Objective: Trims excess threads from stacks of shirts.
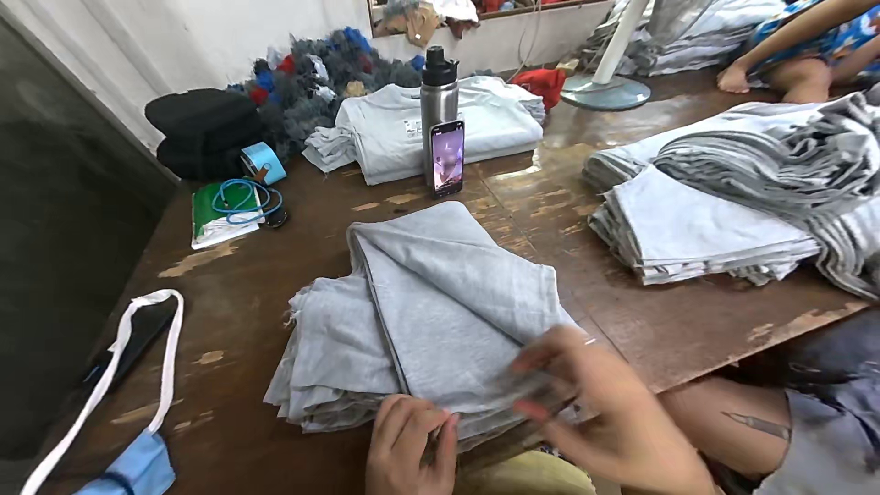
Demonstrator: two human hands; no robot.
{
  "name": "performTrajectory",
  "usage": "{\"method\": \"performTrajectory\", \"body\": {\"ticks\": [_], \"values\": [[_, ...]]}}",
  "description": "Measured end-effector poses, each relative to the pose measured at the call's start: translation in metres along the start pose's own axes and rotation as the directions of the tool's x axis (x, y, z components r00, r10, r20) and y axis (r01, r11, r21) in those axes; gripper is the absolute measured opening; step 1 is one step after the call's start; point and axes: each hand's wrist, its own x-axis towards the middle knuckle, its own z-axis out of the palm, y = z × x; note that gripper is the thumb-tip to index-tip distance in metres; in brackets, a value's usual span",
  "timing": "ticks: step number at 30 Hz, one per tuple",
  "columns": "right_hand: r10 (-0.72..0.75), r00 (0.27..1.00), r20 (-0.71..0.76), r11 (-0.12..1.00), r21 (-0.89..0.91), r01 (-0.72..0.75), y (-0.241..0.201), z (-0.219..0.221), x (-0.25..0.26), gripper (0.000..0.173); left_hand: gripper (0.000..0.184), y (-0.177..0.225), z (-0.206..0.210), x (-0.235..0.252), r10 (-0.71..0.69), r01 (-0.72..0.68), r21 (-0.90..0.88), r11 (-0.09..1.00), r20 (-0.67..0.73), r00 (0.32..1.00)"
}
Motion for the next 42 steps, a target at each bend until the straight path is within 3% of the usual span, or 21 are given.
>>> {"method": "performTrajectory", "body": {"ticks": [2, 3, 8, 12, 14, 15, 17, 19, 20, 22, 26, 31, 35, 42], "values": [[-0.076, 0.984, 0.162, 0.997, -0.011, 0.079, -0.002, 0.024, -0.003, 0.024, 0.009, 0.001, 0.000, 0.003, -0.001, 0.001, 0.018, 1.000, -0.013, 1.000], [-0.117, 0.977, 0.176, 0.993, -0.010, 0.120, 0.000, 0.033, -0.003, 0.017, 0.008, 0.001, -0.001, 0.004, -0.003, 0.004, 0.028, 1.000, -0.014, 1.000], [-0.178, 0.983, 0.036, 0.978, 0.119, 0.173, -0.002, 0.028, 0.007, 0.003, 0.015, 0.004, -0.009, 0.004, -0.062, 0.062, 0.043, 0.997, 0.000, 0.998], [-0.169, 0.980, -0.105, 0.974, 0.133, 0.182, -0.001, 0.018, 0.020, 0.007, 0.017, 0.011, -0.003, 0.012, -0.007, 0.005, 0.093, 0.996, 0.020, 1.000], [-0.111, 0.981, -0.159, 0.989, 0.078, 0.125, 0.003, 0.024, 0.025, 0.011, 0.021, 0.014, 0.002, 0.017, 0.005, -0.005, -0.012, 1.000, 0.028, 1.000], [-0.054, 0.984, -0.168, 0.997, 0.045, 0.063, 0.006, 0.031, 0.026, 0.012, 0.024, 0.017, 0.004, 0.019, -0.037, 0.042, -0.149, 0.988, 0.036, 0.999], [0.078, 0.988, -0.131, 0.997, -0.016, -0.081, 0.013, 0.049, 0.024, 0.016, 0.033, 0.024, 0.004, 0.023, -0.201, 0.215, -0.515, 0.830, 0.083, 0.976], [0.128, 0.988, -0.086, 0.991, -0.027, -0.130, 0.015, 0.058, 0.018, 0.019, 0.034, 0.022, 0.005, 0.024, -0.325, 0.334, -0.779, 0.531, 0.177, 0.929], [0.121, 0.989, -0.085, 0.993, 0.024, -0.119, 0.016, 0.057, 0.013, 0.021, 0.034, 0.019, 0.006, 0.022, -0.357, 0.354, -0.838, 0.416, 0.208, 0.911], [0.107, 0.991, -0.075, 0.982, 0.163, -0.093, 0.014, 0.051, 0.003, 0.035, 0.035, 0.016, 0.007, 0.018, -0.356, 0.345, -0.877, 0.335, 0.221, 0.908], [0.063, 0.998, -0.027, 0.988, 0.140, -0.059, 0.007, 0.045, -0.015, 0.048, 0.041, 0.018, 0.013, 0.012, -0.368, 0.307, -0.866, 0.395, 0.157, 0.917], [0.031, 0.999, -0.017, 0.998, -0.049, -0.032, -0.005, 0.050, -0.024, 0.046, 0.017, 0.019, 0.021, 0.009, -0.396, 0.264, -0.807, 0.528, 0.041, 0.917], [0.015, 0.999, -0.045, 0.982, -0.185, -0.023, -0.008, 0.057, -0.030, 0.038, 0.011, 0.020, 0.019, 0.007, -0.414, 0.270, -0.804, 0.530, 0.033, 0.910], [0.060, 0.996, -0.064, 0.978, -0.196, -0.071, -0.016, 0.061, -0.031, 0.033, 0.014, 0.023, 0.016, 0.002, -0.380, 0.256, -0.844, 0.472, 0.068, 0.923]]}}
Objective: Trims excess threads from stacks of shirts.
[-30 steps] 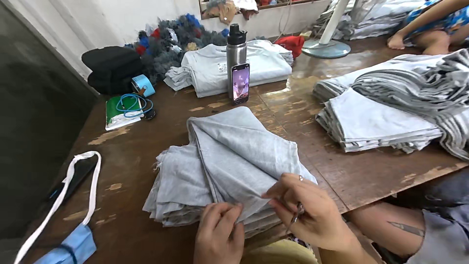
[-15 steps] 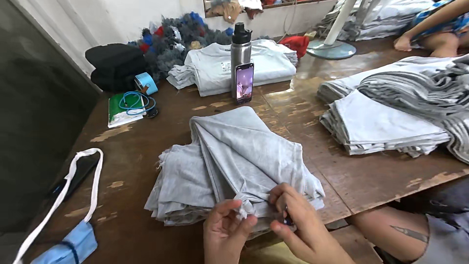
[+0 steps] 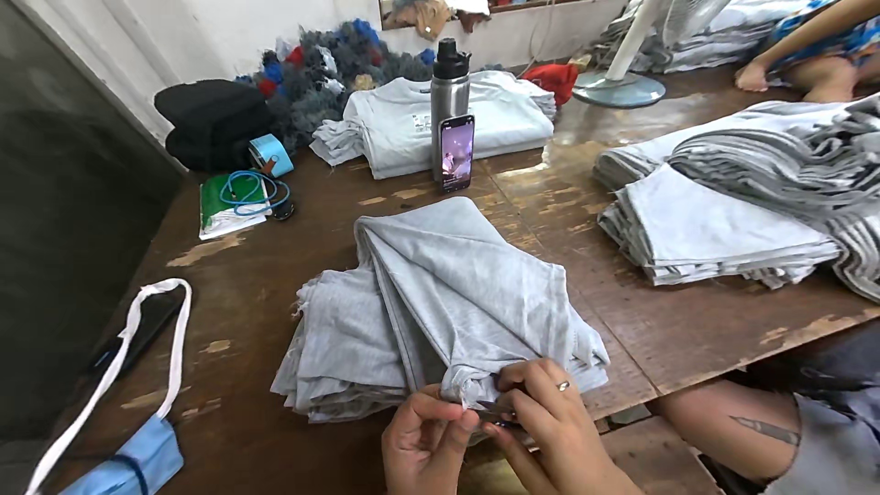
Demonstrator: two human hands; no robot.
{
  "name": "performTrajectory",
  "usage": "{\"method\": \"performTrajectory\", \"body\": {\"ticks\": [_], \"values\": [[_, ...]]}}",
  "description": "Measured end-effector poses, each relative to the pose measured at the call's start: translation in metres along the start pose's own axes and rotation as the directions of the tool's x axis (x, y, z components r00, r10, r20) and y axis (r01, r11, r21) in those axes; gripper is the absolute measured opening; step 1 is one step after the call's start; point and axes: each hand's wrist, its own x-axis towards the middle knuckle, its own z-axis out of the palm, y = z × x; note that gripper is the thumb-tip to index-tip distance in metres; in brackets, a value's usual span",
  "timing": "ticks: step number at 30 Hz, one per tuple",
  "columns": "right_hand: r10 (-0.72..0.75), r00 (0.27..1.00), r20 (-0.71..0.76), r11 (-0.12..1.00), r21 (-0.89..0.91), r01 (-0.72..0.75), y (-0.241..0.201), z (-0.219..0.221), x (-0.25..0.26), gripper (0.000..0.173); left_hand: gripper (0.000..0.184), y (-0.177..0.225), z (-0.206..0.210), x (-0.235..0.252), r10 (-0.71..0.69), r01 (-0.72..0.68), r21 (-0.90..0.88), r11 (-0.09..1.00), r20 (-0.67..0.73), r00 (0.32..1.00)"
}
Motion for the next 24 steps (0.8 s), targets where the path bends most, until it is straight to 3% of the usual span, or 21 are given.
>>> {"method": "performTrajectory", "body": {"ticks": [13, 19, 21, 24], "values": [[-0.002, 1.000, 0.026, 0.999, -0.049, 0.003, -0.009, 0.004, 0.007, 0.043, 0.017, -0.004, 0.003, -0.004, 0.042, -0.042, 0.075, 0.996, 0.012, 0.999], [0.028, 1.000, 0.002, 0.994, 0.105, -0.028, 0.000, -0.006, 0.006, 0.044, 0.011, -0.002, 0.003, -0.004, 0.036, -0.033, 0.101, 0.994, -0.027, 0.999], [0.053, 0.998, -0.035, 0.988, 0.149, -0.047, 0.005, -0.010, 0.007, 0.040, 0.018, -0.001, 0.003, -0.004, 0.026, -0.023, 0.084, 0.996, -0.030, 0.999], [0.076, 0.994, -0.076, 0.994, 0.088, -0.069, 0.011, -0.012, 0.012, 0.034, 0.048, 0.003, 0.005, -0.004, -0.001, 0.001, 0.076, 0.997, -0.004, 1.000]]}}
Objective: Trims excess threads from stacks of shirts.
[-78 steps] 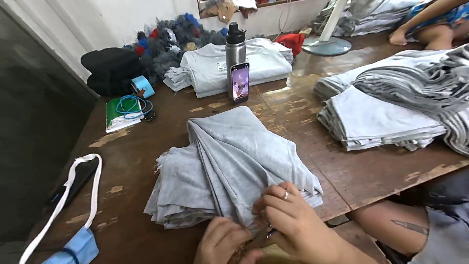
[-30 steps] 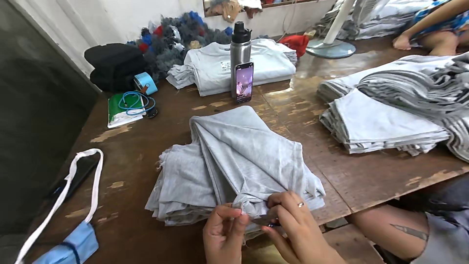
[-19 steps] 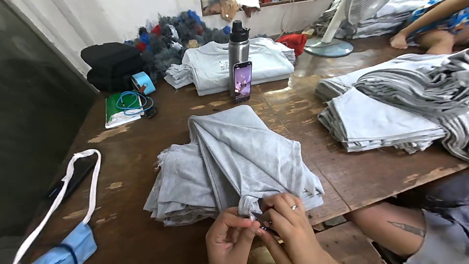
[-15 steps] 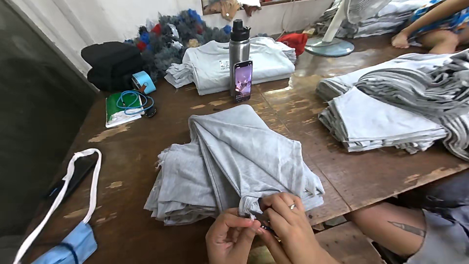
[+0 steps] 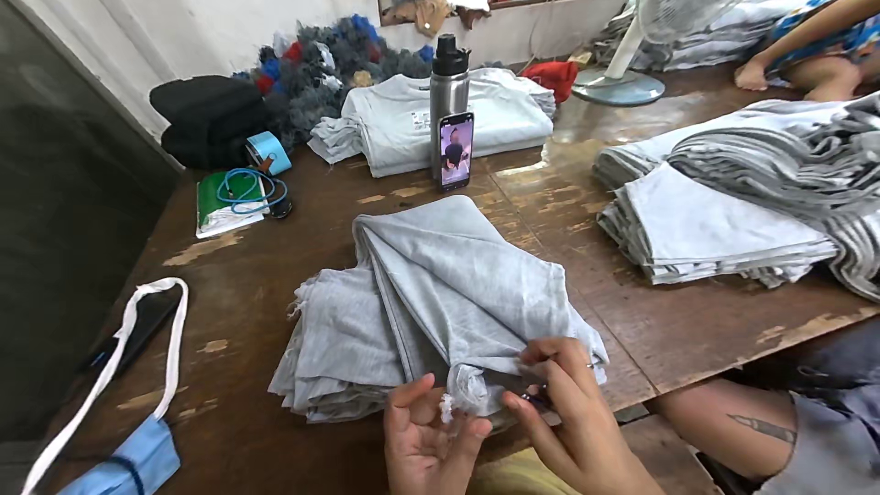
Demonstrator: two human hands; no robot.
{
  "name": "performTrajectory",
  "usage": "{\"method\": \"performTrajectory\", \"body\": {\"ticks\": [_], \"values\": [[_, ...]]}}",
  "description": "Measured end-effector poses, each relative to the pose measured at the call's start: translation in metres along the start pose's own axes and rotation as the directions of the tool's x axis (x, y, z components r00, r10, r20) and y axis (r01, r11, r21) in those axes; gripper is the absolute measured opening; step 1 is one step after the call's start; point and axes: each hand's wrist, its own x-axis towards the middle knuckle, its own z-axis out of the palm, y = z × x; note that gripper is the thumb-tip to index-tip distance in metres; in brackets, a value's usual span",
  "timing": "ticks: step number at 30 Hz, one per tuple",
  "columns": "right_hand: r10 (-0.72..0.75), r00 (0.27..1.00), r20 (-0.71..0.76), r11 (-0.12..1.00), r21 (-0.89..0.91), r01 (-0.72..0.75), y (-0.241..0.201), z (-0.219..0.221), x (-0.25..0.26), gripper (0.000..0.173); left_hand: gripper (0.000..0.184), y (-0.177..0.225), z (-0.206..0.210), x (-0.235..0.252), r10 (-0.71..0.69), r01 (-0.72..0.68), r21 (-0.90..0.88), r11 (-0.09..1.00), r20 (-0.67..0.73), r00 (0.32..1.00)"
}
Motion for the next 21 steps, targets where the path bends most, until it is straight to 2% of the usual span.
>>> {"method": "performTrajectory", "body": {"ticks": [2, 4, 6, 8, 10, 12, 14, 16, 17, 21], "values": [[-0.009, 1.000, 0.013, 0.999, -0.035, 0.010, 0.006, 0.003, 0.003, 0.025, 0.048, -0.001, 0.001, 0.000, 0.033, -0.031, 0.090, 0.995, -0.026, 0.999], [-0.035, 0.999, 0.004, 0.998, 0.053, 0.035, 0.014, 0.003, 0.007, 0.014, 0.033, -0.005, -0.005, 0.001, 0.160, -0.157, 0.239, 0.958, 0.009, 0.987], [-0.056, 0.998, -0.042, 0.960, 0.274, 0.066, 0.023, -0.002, 0.009, 0.013, 0.017, -0.008, -0.016, 0.003, 0.320, -0.349, 0.416, 0.840, 0.140, 0.937], [-0.054, 0.993, -0.108, 0.918, 0.387, 0.092, 0.030, -0.009, 0.009, 0.016, 0.006, -0.006, -0.026, 0.003, 0.369, -0.469, 0.519, 0.714, 0.290, 0.883], [-0.055, 0.995, -0.078, 0.949, 0.307, 0.077, 0.035, -0.015, 0.007, 0.009, 0.004, -0.005, -0.034, 0.001, 0.337, -0.508, 0.528, 0.681, 0.389, 0.857], [-0.068, 0.996, 0.063, 0.981, 0.184, 0.055, 0.037, -0.020, 0.004, 0.008, 0.007, -0.004, -0.040, -0.002, 0.294, -0.494, 0.519, 0.698, 0.421, 0.858], [-0.108, 0.972, 0.209, 0.992, 0.088, 0.092, 0.032, -0.025, 0.002, 0.023, 0.007, -0.001, -0.043, -0.002, 0.258, -0.464, 0.510, 0.724, 0.424, 0.868], [-0.156, 0.946, 0.284, 0.986, -0.011, 0.166, 0.027, -0.026, -0.001, 0.049, 0.008, 0.000, -0.045, -0.002, 0.238, -0.436, 0.497, 0.750, 0.412, 0.879], [-0.174, 0.936, 0.305, 0.978, -0.058, 0.200, 0.025, -0.026, -0.003, 0.054, 0.007, 0.000, -0.045, -0.002, 0.236, -0.420, 0.480, 0.770, 0.397, 0.887], [-0.214, 0.914, 0.346, 0.927, -0.222, 0.301, 0.022, -0.022, -0.009, 0.056, 0.010, 0.002, -0.042, -0.003, 0.217, -0.356, 0.393, 0.848, 0.354, 0.910]]}}
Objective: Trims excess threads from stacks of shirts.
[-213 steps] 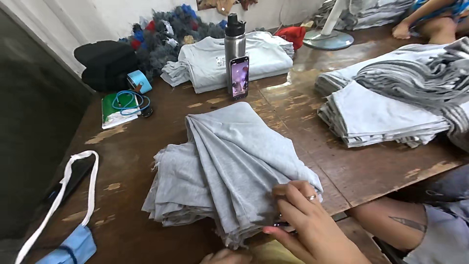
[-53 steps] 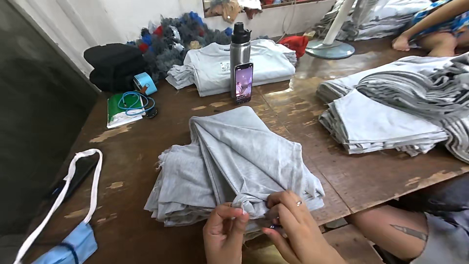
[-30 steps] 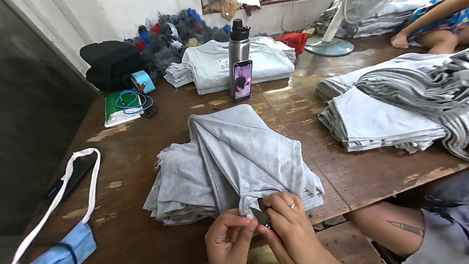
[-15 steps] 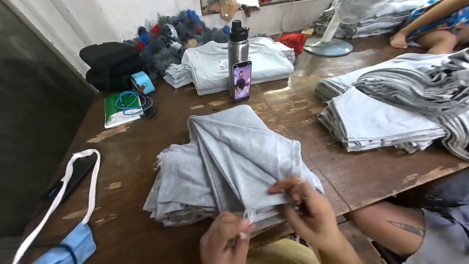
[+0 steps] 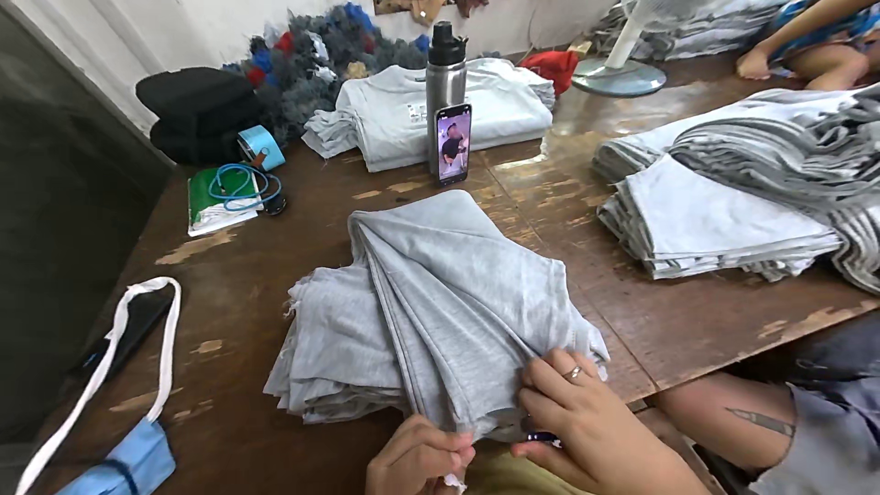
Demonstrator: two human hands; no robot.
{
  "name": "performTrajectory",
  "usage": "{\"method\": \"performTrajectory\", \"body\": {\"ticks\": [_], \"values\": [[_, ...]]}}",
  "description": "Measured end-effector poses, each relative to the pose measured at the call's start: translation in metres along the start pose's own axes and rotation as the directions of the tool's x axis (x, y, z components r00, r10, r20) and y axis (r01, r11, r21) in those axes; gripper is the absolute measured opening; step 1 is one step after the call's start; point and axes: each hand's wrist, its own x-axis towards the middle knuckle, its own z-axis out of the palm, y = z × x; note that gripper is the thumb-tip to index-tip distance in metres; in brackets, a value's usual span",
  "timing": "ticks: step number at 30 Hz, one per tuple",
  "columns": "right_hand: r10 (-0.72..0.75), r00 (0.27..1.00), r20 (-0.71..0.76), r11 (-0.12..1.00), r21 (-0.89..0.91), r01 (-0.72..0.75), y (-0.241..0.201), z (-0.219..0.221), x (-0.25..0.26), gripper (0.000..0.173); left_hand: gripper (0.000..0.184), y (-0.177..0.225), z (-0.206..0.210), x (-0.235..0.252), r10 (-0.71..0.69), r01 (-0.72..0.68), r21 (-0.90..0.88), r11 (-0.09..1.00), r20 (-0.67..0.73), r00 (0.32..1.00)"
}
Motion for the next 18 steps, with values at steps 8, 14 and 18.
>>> {"method": "performTrajectory", "body": {"ticks": [8, 14, 18], "values": [[0.046, 0.999, -0.015, 0.994, -0.101, -0.047, -0.010, 0.006, 0.003, 0.057, 0.011, 0.001, 0.005, 0.002, 0.068, -0.059, -0.070, 0.996, 0.143, 0.987], [0.087, 0.996, -0.002, 0.989, -0.124, -0.086, -0.015, 0.006, 0.004, 0.054, 0.011, -0.001, 0.004, 0.003, 0.077, -0.070, -0.059, 0.996, 0.135, 0.988], [0.089, 0.996, -0.019, 0.985, -0.145, -0.091, -0.016, 0.007, 0.004, 0.056, 0.008, -0.001, 0.004, 0.002, 0.055, -0.047, -0.071, 0.996, 0.105, 0.993]]}}
